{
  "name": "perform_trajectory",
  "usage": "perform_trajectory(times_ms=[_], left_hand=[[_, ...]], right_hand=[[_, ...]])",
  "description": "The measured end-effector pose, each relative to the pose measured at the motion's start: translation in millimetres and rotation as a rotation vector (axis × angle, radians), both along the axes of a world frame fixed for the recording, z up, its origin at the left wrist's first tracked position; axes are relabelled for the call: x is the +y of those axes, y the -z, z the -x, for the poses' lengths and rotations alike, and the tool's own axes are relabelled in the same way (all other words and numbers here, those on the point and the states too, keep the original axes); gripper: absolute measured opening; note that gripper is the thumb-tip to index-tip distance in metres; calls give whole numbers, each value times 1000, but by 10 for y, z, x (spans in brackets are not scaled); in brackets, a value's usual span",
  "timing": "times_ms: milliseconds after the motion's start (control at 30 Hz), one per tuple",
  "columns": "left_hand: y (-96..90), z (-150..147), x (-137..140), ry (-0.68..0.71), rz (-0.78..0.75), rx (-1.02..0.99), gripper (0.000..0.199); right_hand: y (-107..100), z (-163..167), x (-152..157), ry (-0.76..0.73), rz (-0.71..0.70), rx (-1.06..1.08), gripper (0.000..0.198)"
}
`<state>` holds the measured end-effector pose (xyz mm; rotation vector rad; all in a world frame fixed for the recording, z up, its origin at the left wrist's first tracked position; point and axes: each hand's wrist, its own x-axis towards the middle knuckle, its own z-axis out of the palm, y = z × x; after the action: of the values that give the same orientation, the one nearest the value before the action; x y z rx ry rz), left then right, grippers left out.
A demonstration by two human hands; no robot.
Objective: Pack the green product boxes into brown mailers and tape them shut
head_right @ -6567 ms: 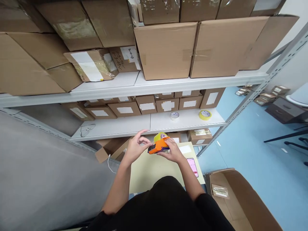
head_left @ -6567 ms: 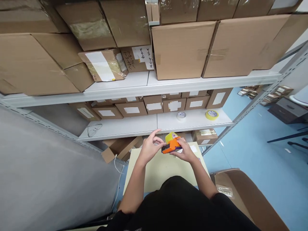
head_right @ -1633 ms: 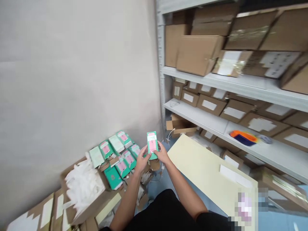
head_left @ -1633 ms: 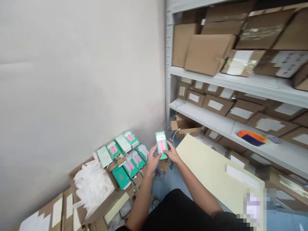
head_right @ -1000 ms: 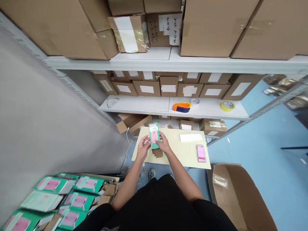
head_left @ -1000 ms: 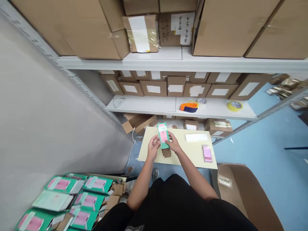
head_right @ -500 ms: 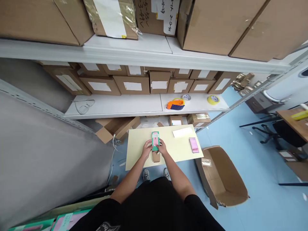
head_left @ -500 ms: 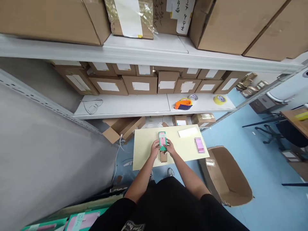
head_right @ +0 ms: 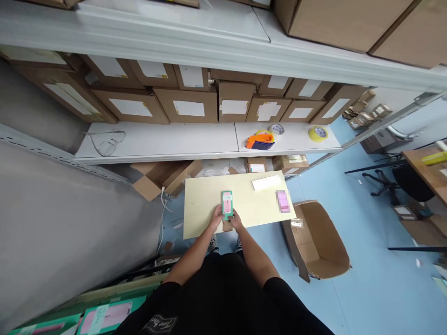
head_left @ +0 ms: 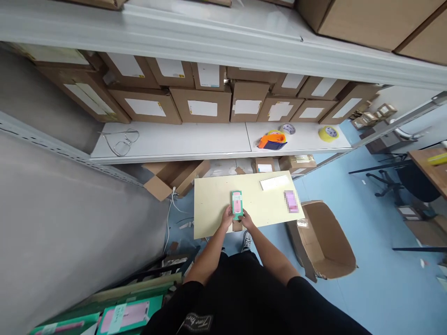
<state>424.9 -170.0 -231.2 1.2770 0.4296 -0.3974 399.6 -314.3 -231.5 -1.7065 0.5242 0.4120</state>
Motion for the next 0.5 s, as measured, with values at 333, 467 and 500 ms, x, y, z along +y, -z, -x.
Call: perform_trajectory(times_ms=[333, 467, 500], left_hand=[[-578, -56, -1, -40, -39, 39, 59], [-753, -67, -11, -29, -94, 12, 56], [-784, -86, -7, -25, -145, -30, 53]], right_hand=[[-557, -301, -208, -102, 241, -37, 40], [-789, -509, -193, -185, 266, -180, 40], [-830, -566, -167, -211, 274, -220, 41]])
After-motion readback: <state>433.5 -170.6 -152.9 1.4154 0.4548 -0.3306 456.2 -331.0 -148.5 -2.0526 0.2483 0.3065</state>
